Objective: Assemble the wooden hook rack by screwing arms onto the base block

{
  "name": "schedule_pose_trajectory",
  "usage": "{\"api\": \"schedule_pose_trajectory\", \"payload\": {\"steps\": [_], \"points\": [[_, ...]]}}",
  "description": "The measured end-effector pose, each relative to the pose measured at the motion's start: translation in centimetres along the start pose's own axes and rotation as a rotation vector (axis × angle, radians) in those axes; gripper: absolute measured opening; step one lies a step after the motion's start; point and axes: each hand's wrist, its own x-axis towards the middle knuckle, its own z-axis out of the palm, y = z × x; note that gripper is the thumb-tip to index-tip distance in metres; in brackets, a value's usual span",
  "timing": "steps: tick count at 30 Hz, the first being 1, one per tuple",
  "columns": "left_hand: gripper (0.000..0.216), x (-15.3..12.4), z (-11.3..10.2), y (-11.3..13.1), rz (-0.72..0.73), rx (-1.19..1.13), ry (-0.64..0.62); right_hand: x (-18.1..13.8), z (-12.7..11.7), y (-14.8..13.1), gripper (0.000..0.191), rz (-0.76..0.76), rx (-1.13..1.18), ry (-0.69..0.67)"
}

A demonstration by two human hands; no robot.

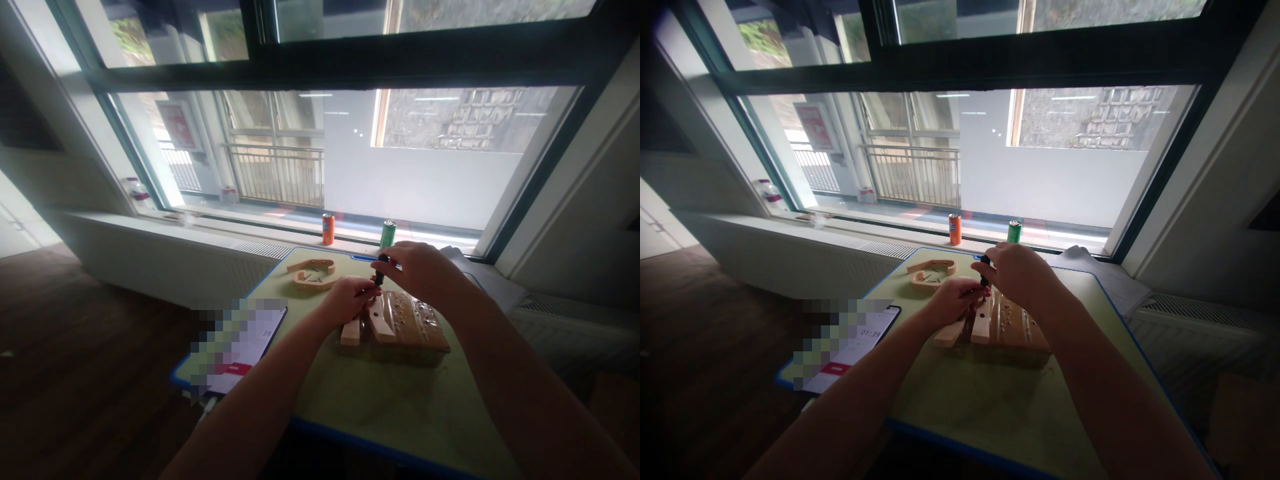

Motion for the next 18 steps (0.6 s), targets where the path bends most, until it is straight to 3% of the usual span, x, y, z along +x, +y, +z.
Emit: {"api": "schedule_pose_trajectory", "payload": {"steps": [2,6,9,13,18], "points": [[0.033,0.01,0.01,0.0,-0.005,-0.018,-0.013,-0.11,0.03,-0.1,0.028,-0.032,0.088,0.016],[0.032,-0.07,-0.1,0.37,0.035,0.017,-0.003,-0.18,-0.05,0.03,0.03,-0.056,0.175,0.027],[0.031,-0.21,-0.26,0.55,0.059,0.043,0.051,-0.02,0.09,-0.06,0.024,-0.029,0.109,-0.012],[0.03,-0.22,-0.37,0.34,0.072,0.087,0.059,0.13,0.63,-0.66,0.042,0.03,-0.039,0.011],[0.033,-0.01,-0.34,0.37,0.095,0.128,0.041,0.12,0.72,-0.53,0.028,-0.069,0.113,0.081]]}}
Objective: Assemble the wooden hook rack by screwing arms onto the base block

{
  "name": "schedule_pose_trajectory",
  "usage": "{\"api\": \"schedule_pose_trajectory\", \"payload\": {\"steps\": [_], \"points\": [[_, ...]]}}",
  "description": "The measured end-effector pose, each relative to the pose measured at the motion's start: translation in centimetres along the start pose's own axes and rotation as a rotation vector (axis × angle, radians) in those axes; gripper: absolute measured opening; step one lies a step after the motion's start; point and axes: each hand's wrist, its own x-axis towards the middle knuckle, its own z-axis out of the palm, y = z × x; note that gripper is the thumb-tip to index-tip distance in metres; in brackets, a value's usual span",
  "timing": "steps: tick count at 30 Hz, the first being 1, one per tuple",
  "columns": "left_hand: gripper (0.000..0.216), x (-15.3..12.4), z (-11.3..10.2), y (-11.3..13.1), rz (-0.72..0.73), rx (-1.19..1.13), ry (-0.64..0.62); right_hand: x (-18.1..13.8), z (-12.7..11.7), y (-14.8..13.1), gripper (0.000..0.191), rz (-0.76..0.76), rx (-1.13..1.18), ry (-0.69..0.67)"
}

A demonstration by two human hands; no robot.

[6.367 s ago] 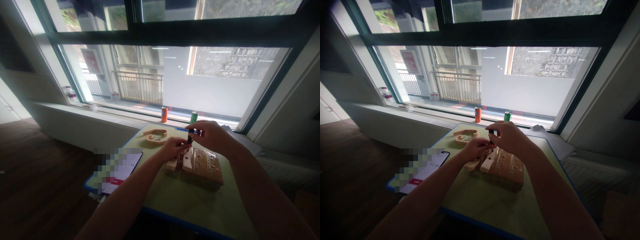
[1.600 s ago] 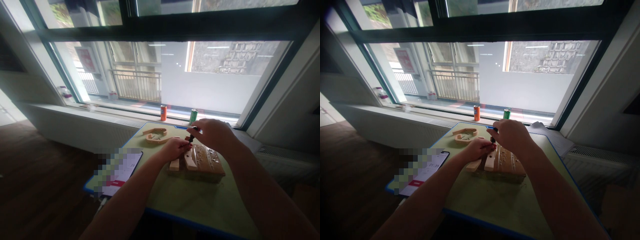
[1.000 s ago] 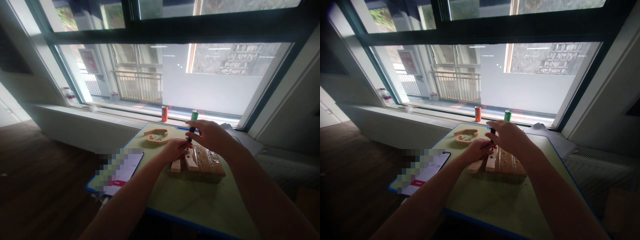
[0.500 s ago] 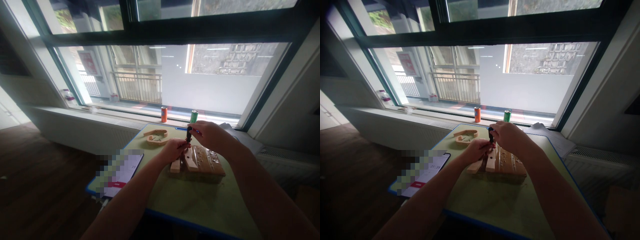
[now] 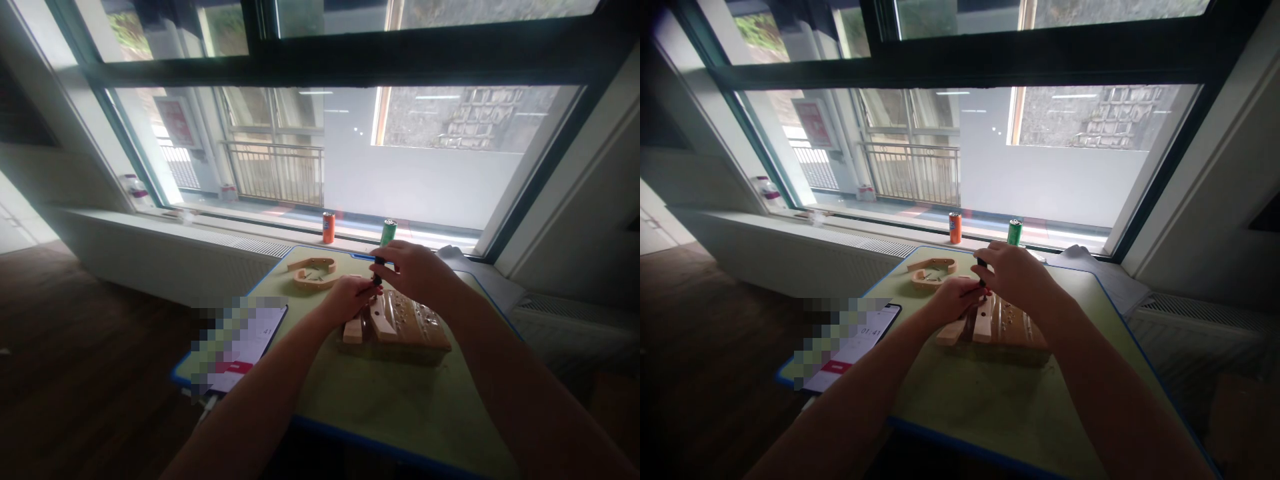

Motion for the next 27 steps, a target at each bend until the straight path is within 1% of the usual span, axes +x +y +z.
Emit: {"api": "schedule_pose_trajectory", "payload": {"steps": [2,3,6,8,10,12,14,15,16,19,21,23,25,27], "points": [[0.033,0.0,0.0,0.1,0.003,-0.004,-0.022,0.0,-0.3,0.2,0.024,-0.035,0.0,-0.034],[0.033,0.0,0.0,0.1,-0.003,-0.011,-0.023,0.0,-0.4,0.2,0.027,-0.019,-0.037,-0.047],[0.034,-0.1,-0.1,-0.1,-0.027,-0.044,-0.002,0.0,-0.4,-0.1,0.045,0.103,-0.206,-0.052],[0.035,-0.1,-0.1,-0.2,-0.034,-0.058,-0.005,0.0,-0.3,-0.5,0.051,0.16,-0.253,-0.042],[0.036,-0.1,0.0,-0.4,-0.027,-0.046,-0.024,-0.1,-0.3,-0.8,0.045,0.162,-0.209,-0.023],[0.036,0.0,0.0,-0.3,-0.014,-0.028,-0.044,-0.1,-0.4,-0.7,0.034,0.112,-0.114,-0.016],[0.035,0.0,0.0,-0.2,-0.005,-0.021,-0.061,-0.1,-0.7,-0.5,0.026,0.054,-0.055,-0.036],[0.035,0.0,0.0,-0.2,-0.009,-0.02,-0.062,-0.1,-0.7,-0.4,0.025,0.043,-0.06,-0.053],[0.034,0.0,0.0,-0.1,-0.018,-0.019,-0.055,-0.1,-0.7,-0.4,0.028,0.05,-0.088,-0.064],[0.032,-0.1,-0.1,0.1,-0.038,-0.015,-0.024,0.0,-0.4,-0.4,0.045,0.141,-0.212,-0.054],[0.03,-0.1,-0.1,0.1,-0.029,-0.019,-0.019,0.0,-0.3,-0.4,0.047,0.169,-0.221,-0.03],[0.029,0.0,-0.2,0.1,-0.016,-0.014,-0.036,-0.1,-0.4,-0.3,0.038,0.123,-0.135,-0.012],[0.03,0.1,-0.2,0.1,-0.017,-0.004,-0.063,-0.2,-0.6,0.0,0.028,0.034,-0.021,-0.016],[0.031,0.1,-0.2,0.1,-0.019,0.0,-0.078,-0.2,-0.9,0.2,0.024,-0.019,0.026,-0.036]]}}
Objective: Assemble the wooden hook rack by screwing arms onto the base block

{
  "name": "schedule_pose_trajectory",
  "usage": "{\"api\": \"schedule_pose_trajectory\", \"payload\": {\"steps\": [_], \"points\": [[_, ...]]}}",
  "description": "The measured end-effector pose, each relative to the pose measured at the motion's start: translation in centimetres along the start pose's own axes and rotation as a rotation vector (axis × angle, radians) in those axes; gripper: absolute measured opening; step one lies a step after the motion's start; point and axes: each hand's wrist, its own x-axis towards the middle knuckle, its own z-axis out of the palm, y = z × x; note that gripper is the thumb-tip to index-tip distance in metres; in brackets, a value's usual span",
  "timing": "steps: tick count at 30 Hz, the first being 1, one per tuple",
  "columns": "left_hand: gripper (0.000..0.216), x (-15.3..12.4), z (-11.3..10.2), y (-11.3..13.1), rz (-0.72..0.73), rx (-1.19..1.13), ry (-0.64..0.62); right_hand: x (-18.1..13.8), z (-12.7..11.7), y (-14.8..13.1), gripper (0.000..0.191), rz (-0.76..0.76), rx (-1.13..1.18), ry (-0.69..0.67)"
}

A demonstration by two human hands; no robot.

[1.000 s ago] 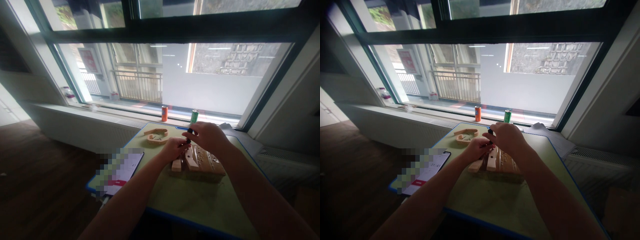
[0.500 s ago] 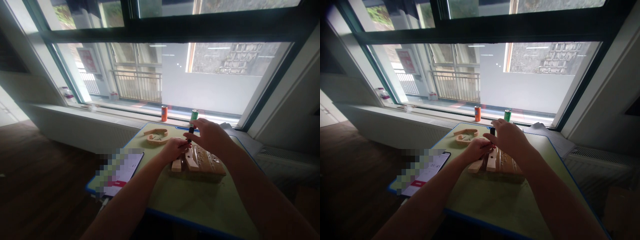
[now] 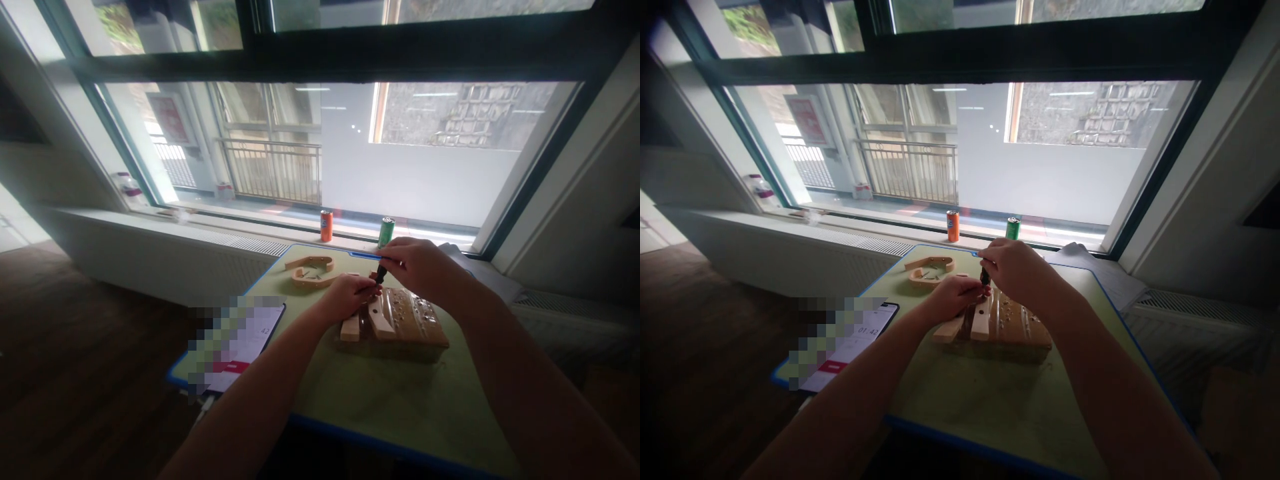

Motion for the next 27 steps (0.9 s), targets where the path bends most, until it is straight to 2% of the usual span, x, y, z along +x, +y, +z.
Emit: {"api": "schedule_pose_trajectory", "payload": {"steps": [6,8,11,14,17,23,27], "points": [[0.032,-0.1,0.1,-0.2,-0.01,0.004,-0.001,0.3,0.4,-0.2,0.043,0.132,-0.127,0.024],[0.033,-0.1,0.1,-0.4,0.004,0.014,-0.002,0.2,0.4,-0.3,0.04,0.113,-0.09,0.034],[0.033,0.0,0.2,-0.6,0.024,0.012,0.012,0.1,0.2,-0.3,0.025,0.035,0.034,0.025],[0.034,0.1,0.2,-0.5,0.031,0.028,0.015,0.0,0.1,-0.1,0.021,0.034,0.031,0.02],[0.033,0.0,0.0,-0.4,0.035,0.028,0.018,0.2,0.4,-0.4,0.024,0.102,-0.058,0.029],[0.037,-0.2,-0.1,-0.5,0.025,0.017,-0.007,0.3,1.2,-1.1,0.043,0.158,-0.136,0.018],[0.032,-0.1,-0.2,-0.8,0.114,0.029,-0.006,0.5,1.4,-0.7,0.034,0.16,-0.059,0.046]]}}
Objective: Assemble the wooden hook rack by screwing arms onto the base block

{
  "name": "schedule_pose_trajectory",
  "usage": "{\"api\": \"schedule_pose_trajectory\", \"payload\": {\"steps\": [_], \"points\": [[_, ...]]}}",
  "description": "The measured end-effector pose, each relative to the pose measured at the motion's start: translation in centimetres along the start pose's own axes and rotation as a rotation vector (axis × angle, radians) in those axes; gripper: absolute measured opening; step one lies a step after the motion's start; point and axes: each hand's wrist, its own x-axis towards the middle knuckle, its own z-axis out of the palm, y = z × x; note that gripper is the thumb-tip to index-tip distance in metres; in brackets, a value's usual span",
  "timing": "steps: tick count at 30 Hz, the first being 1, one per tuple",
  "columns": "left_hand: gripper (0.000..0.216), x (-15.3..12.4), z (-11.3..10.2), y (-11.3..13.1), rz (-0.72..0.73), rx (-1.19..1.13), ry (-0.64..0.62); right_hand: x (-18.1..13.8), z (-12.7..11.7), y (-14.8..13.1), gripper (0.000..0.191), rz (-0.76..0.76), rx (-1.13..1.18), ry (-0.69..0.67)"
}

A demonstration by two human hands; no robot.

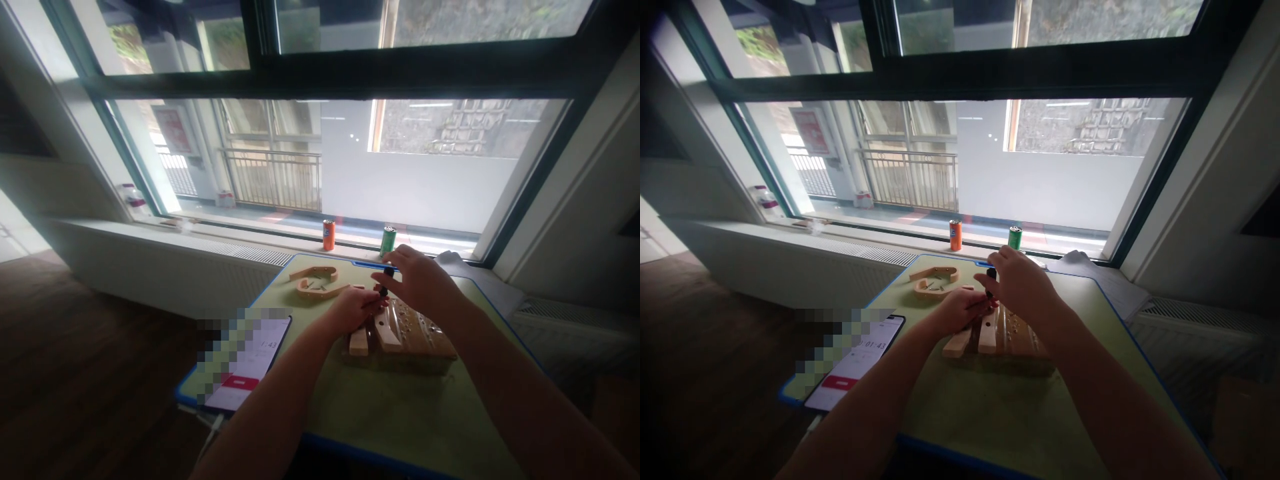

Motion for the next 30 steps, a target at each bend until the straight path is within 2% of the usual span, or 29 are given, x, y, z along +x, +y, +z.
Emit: {"api": "schedule_pose_trajectory", "payload": {"steps": [3,5,8,10,13,16,18,20,23,27,28,30], "points": [[0.031,-0.1,-0.1,-0.3,0.022,0.01,-0.017,0.0,-0.2,0.1,0.024,-0.093,0.167,-0.116],[0.03,-0.2,-0.2,-0.4,0.016,0.01,-0.015,-0.2,-0.4,-0.1,0.022,-0.09,0.253,-0.165],[0.028,-0.3,-0.4,-0.5,0.011,0.0,-0.002,-0.3,-0.6,-0.4,0.038,-0.03,0.334,-0.16],[0.027,-0.3,-0.3,-0.5,-0.02,-0.01,-0.006,-0.2,-0.4,-0.7,0.036,-0.015,0.326,-0.161],[0.025,-0.4,-0.2,-0.4,-0.087,-0.046,0.008,0.2,0.7,-1.3,0.024,0.05,0.172,-0.13],[0.024,-0.6,0.0,-0.4,-0.105,-0.102,0.044,0.1,1.6,-1.9,0.035,0.168,0.027,-0.043],[0.025,-0.8,0.2,-0.4,-0.131,-0.182,0.075,-0.7,1.6,-1.9,0.038,0.254,0.053,0.042],[0.025,-1.1,0.5,-0.6,-0.193,-0.292,0.14,-2.1,1.1,-1.1,0.038,0.364,0.195,0.158],[0.021,-1.5,0.8,-1.0,-0.287,-0.372,0.342,-4.4,0.8,1.2,0.033,0.539,0.56,0.335],[0.024,-1.4,0.5,-1.7,-0.377,-0.252,0.694,-7.3,3.3,4.9,0.034,0.641,0.906,0.485],[0.027,-1.3,0.5,-1.9,-0.407,-0.238,0.727,-8.0,4.3,5.5,0.032,0.671,0.957,0.511],[0.035,-0.9,0.6,-2.3,-0.443,-0.297,0.661,-8.9,6.4,6.4,0.031,0.741,1.014,0.535]]}}
